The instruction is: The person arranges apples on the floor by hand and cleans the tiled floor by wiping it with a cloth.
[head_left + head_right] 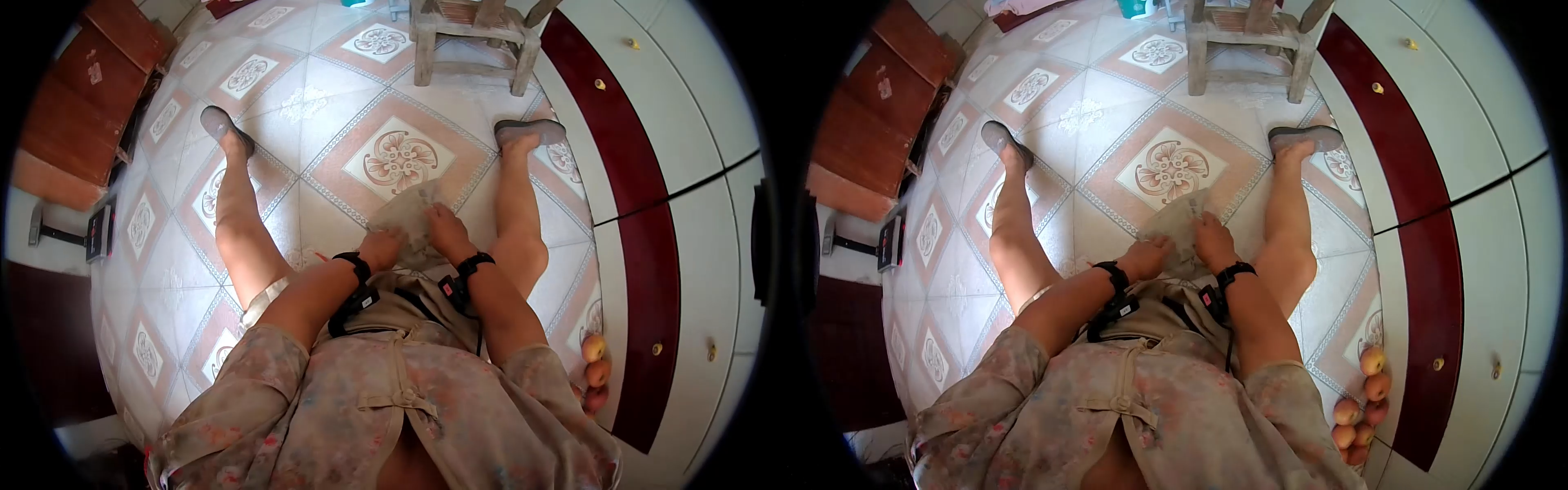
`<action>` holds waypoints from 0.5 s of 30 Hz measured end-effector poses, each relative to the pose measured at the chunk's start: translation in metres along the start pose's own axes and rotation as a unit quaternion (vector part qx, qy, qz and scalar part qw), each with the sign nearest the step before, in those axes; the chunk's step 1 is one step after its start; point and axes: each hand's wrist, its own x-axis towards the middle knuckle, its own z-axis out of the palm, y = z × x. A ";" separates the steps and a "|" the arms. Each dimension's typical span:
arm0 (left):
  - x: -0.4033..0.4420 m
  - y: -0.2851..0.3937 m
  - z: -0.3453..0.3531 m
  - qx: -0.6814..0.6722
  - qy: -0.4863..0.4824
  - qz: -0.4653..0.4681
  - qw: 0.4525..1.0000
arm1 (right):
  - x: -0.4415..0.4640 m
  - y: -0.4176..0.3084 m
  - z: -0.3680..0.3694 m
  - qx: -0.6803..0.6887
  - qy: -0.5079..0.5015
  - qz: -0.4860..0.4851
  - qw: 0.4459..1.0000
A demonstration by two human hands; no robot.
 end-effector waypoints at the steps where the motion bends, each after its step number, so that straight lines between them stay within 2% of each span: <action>1: 0.003 0.000 0.005 -0.006 0.011 0.015 1.000 | 0.002 0.002 0.003 -0.006 -0.021 0.001 1.000; 2: 0.006 0.002 0.010 -0.014 0.023 0.032 0.999 | 0.003 0.007 0.011 -0.008 -0.004 -0.022 1.000; 5: 0.009 0.013 0.009 -0.038 -0.005 -0.024 0.999 | 0.007 0.014 0.028 -0.017 0.030 -0.078 0.996; 8: 0.001 0.024 -0.014 -0.015 -0.087 -0.068 0.994 | 0.015 0.004 0.028 -0.035 0.016 -0.084 0.996; 11: -0.005 0.015 0.007 0.019 -0.052 -0.087 0.995 | 0.024 -0.014 0.034 -0.039 -0.002 -0.091 0.995; 13: -0.015 0.007 0.010 0.063 -0.024 -0.139 0.988 | 0.030 -0.024 0.043 -0.030 0.027 -0.123 0.992; 14: -0.019 0.003 0.009 0.087 -0.010 -0.160 0.983 | 0.034 -0.032 0.046 -0.013 0.011 -0.129 0.992; 15: -0.028 -0.007 0.005 0.089 -0.031 -0.172 0.981 | 0.039 -0.045 0.052 0.003 -0.004 -0.134 0.991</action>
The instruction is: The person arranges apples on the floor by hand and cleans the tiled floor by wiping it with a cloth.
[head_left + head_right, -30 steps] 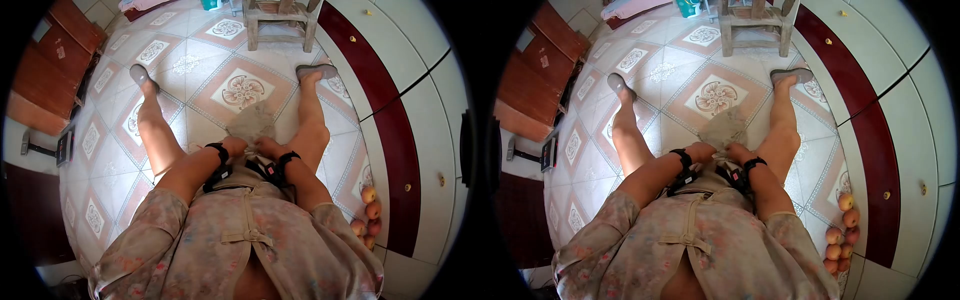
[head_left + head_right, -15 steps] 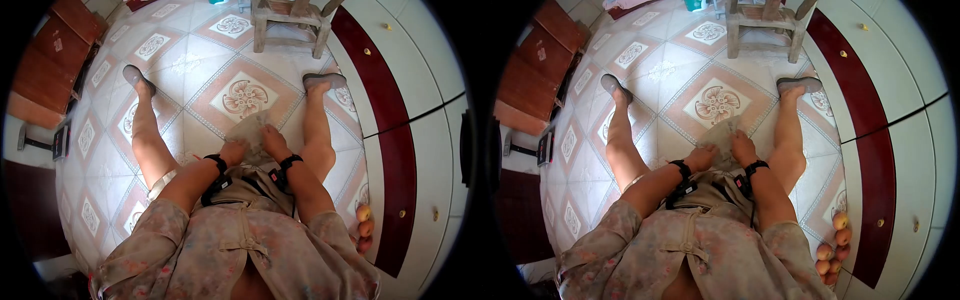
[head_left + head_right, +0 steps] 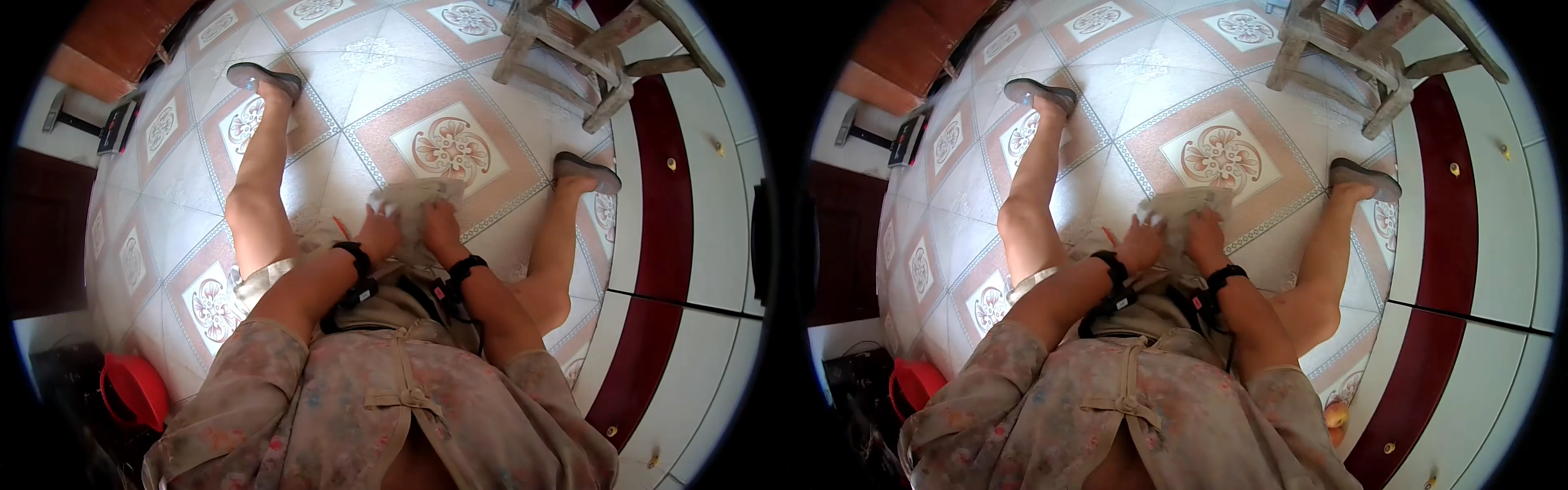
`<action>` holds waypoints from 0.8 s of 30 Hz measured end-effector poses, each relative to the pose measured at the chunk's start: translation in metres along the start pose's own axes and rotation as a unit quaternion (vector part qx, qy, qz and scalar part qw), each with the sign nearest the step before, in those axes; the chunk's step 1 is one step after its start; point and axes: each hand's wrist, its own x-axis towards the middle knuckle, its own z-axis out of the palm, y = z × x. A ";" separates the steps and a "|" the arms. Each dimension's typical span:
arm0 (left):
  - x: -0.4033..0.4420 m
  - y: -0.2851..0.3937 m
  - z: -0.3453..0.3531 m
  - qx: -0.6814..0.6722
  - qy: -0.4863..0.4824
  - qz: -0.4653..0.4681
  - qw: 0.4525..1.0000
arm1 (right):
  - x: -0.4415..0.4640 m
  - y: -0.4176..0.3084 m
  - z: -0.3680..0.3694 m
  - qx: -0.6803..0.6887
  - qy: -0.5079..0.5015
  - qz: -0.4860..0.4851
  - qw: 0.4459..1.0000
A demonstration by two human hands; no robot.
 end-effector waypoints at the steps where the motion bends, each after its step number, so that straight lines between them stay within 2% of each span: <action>1: -0.005 -0.022 -0.007 0.006 -0.019 -0.009 1.000 | 0.011 -0.013 0.000 0.017 -0.011 -0.005 1.000; 2: -0.010 -0.041 -0.014 0.011 -0.040 -0.014 0.999 | 0.019 -0.024 0.000 0.043 -0.018 -0.027 0.999; 6: 0.006 -0.091 -0.025 -0.132 -0.137 -0.101 0.977 | 0.039 -0.045 0.002 0.090 -0.025 -0.084 0.992; 7: 0.012 -0.095 -0.018 -0.164 -0.015 -0.083 0.983 | 0.045 -0.046 0.003 0.086 -0.025 -0.098 0.991; 9: 0.009 -0.095 0.006 -0.227 0.212 -0.039 0.950 | 0.047 -0.054 0.007 0.101 -0.006 -0.120 0.988; 13: -0.003 -0.075 0.043 -0.133 0.189 -0.048 0.972 | 0.034 -0.067 0.028 0.020 0.047 -0.095 0.994; 14: -0.007 -0.069 0.049 -0.132 0.165 -0.042 0.977 | 0.028 -0.067 0.032 -0.008 0.028 -0.093 0.995; 19: 0.006 -0.071 0.044 -0.160 0.179 -0.048 0.970 | 0.036 -0.048 0.026 -0.097 -0.072 -0.094 0.988; 24: 0.085 -0.107 0.026 -0.109 0.200 -0.051 0.972 | 0.113 -0.013 0.030 -0.149 -0.034 -0.096 0.984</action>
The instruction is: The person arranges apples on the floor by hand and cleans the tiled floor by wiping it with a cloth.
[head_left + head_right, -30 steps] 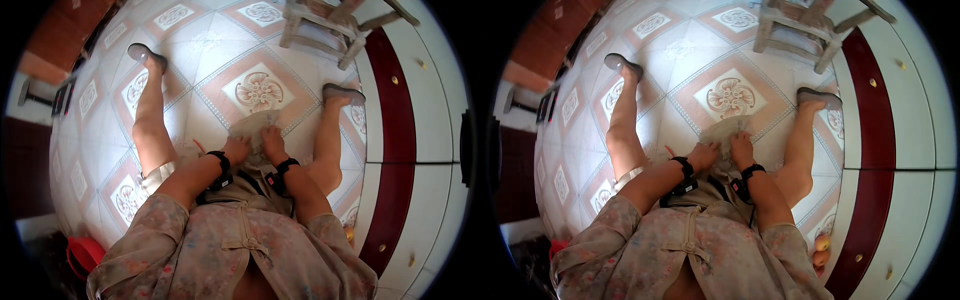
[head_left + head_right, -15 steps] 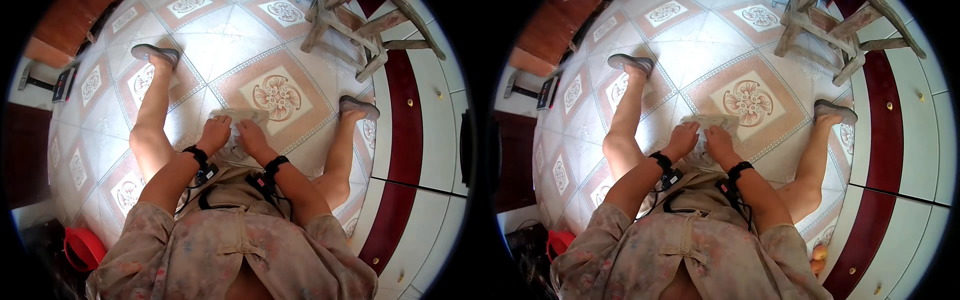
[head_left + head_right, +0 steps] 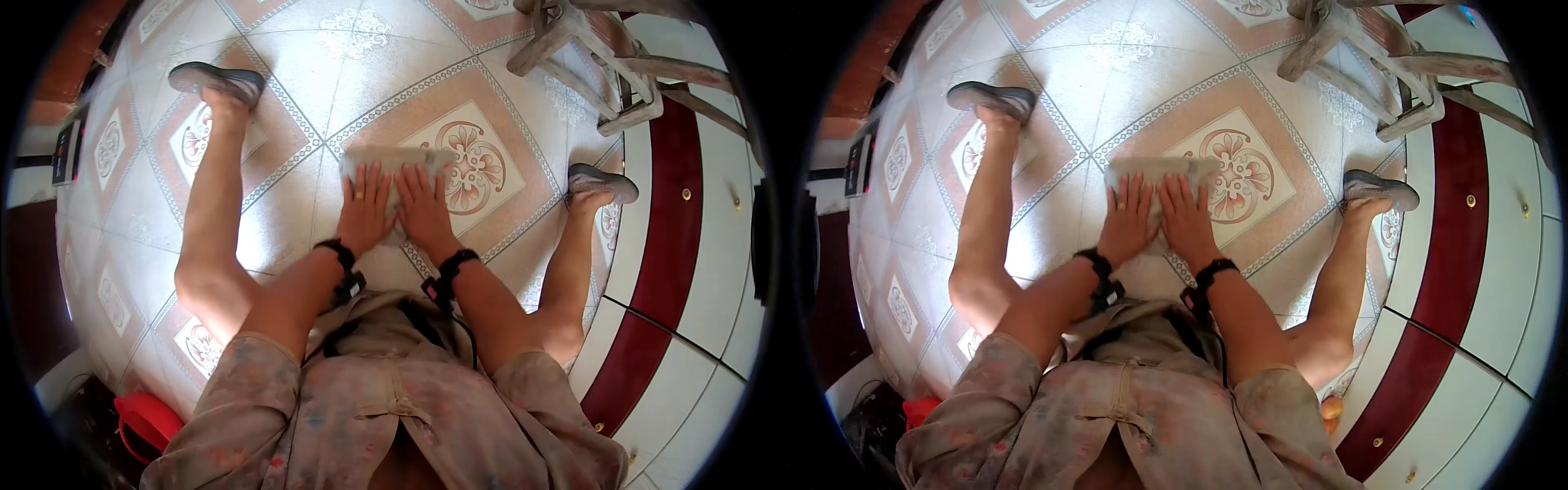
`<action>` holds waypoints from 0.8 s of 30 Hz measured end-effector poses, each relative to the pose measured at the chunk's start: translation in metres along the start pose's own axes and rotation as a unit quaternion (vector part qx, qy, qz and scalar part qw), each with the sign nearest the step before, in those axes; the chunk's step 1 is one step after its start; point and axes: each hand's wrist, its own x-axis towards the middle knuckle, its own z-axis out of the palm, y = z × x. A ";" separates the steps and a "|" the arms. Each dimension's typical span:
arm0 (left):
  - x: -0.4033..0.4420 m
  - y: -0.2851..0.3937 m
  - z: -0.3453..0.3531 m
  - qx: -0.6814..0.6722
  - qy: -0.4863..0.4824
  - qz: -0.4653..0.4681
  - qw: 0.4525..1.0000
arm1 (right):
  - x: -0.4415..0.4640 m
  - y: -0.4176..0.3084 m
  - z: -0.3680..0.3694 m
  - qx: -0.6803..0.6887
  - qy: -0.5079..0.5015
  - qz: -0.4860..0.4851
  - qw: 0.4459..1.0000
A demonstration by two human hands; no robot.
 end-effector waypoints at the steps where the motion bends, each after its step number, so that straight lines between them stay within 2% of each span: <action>1: 0.025 -0.009 0.002 -0.004 0.022 0.014 1.000 | 0.021 0.013 0.003 -0.010 0.009 0.007 1.000; 7: 0.142 -0.044 0.017 0.004 0.109 0.024 0.994 | 0.123 0.095 0.011 -0.059 0.040 -0.015 0.997; 12: 0.192 -0.056 0.029 0.010 0.130 0.027 0.991 | 0.161 0.119 0.018 -0.065 0.071 0.025 0.995; 17: 0.173 -0.051 0.020 0.013 0.100 0.029 0.994 | 0.144 0.103 0.013 -0.069 0.071 0.039 0.994; 21: 0.115 -0.029 0.013 0.018 0.011 0.018 1.000 | 0.090 0.075 0.009 -0.032 0.049 0.024 0.998; 24: 0.064 -0.012 0.014 0.004 0.016 0.030 0.999 | 0.044 0.048 0.001 -0.018 0.020 0.013 1.000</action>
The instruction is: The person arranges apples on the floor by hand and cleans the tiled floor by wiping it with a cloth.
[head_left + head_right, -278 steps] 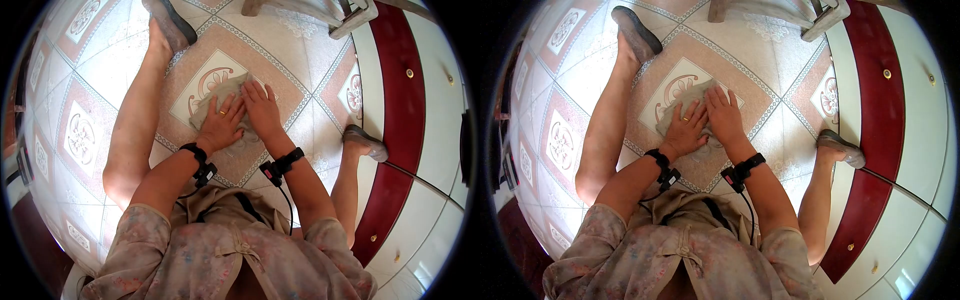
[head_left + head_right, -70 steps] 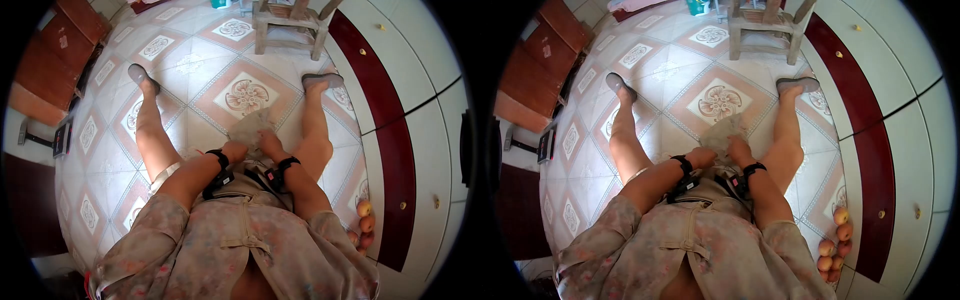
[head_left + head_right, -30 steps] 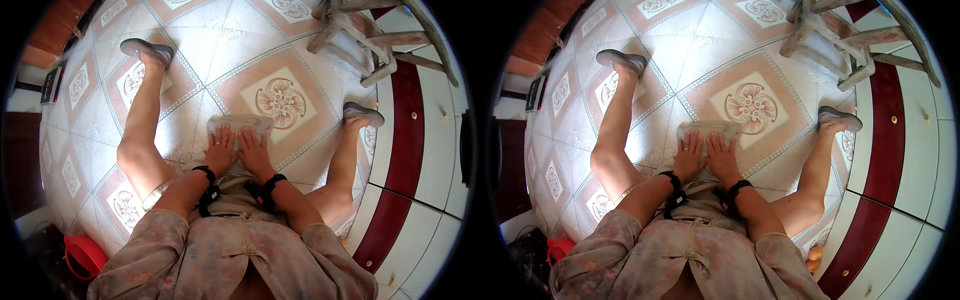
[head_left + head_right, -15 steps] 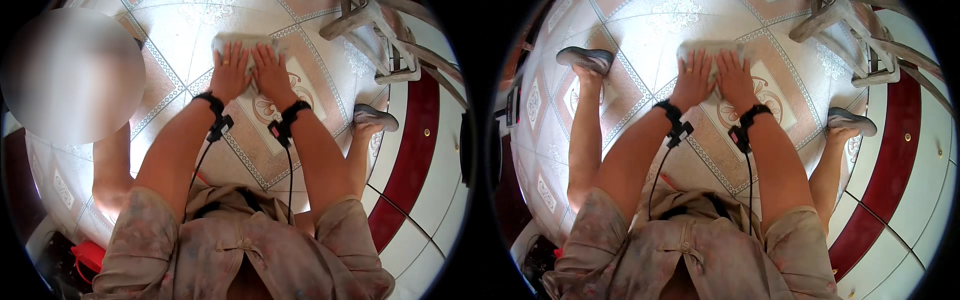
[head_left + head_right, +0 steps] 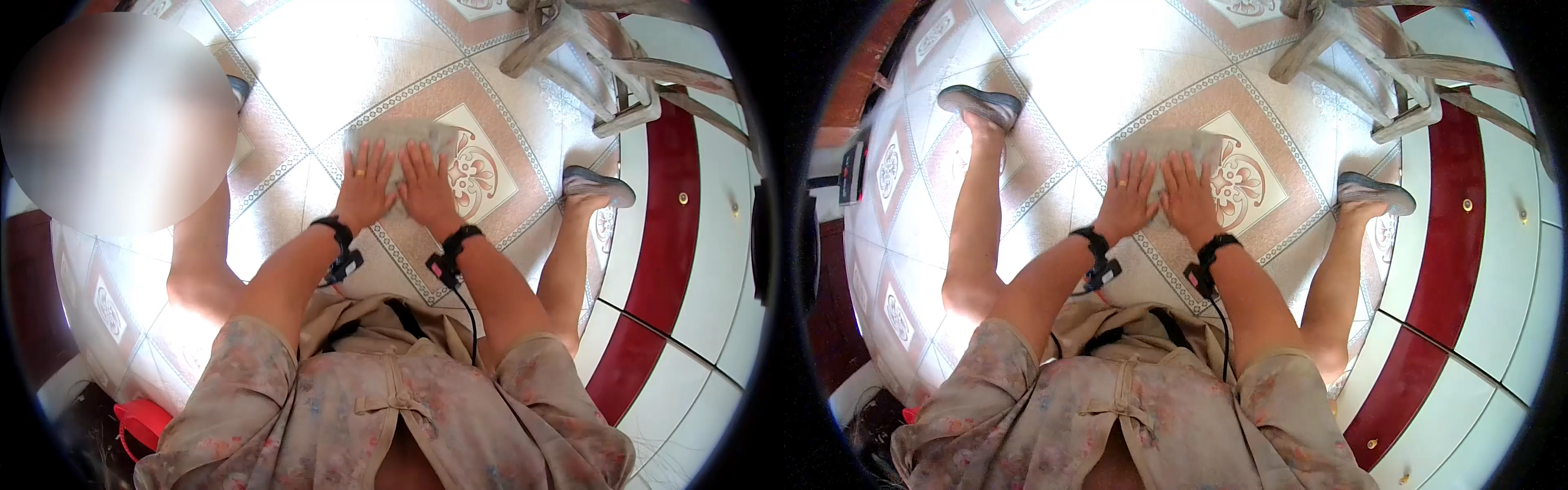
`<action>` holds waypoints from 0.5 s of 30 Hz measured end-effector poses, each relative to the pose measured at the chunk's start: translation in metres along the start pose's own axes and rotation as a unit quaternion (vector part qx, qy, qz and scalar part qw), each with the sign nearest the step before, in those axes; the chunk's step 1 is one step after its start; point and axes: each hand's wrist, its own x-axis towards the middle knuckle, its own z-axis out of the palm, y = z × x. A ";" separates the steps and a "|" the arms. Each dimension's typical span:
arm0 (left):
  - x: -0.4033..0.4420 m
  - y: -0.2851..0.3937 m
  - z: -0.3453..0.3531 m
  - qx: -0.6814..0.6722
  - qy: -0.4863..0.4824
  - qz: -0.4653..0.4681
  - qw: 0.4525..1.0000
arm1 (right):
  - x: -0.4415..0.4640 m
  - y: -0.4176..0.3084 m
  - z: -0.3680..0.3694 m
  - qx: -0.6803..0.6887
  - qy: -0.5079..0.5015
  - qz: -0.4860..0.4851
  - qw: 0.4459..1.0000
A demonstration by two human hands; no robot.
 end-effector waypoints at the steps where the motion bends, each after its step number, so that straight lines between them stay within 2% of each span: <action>1: -0.017 0.006 -0.004 -0.001 -0.015 0.005 1.000 | -0.015 -0.009 -0.006 0.007 -0.016 -0.002 1.000; 9: -0.121 0.051 -0.029 -0.072 -0.091 0.048 0.992 | -0.112 -0.045 -0.030 0.029 -0.076 -0.040 0.996; 15: -0.118 0.065 -0.033 -0.071 -0.115 0.031 0.990 | -0.116 -0.032 -0.038 0.074 -0.078 -0.011 0.994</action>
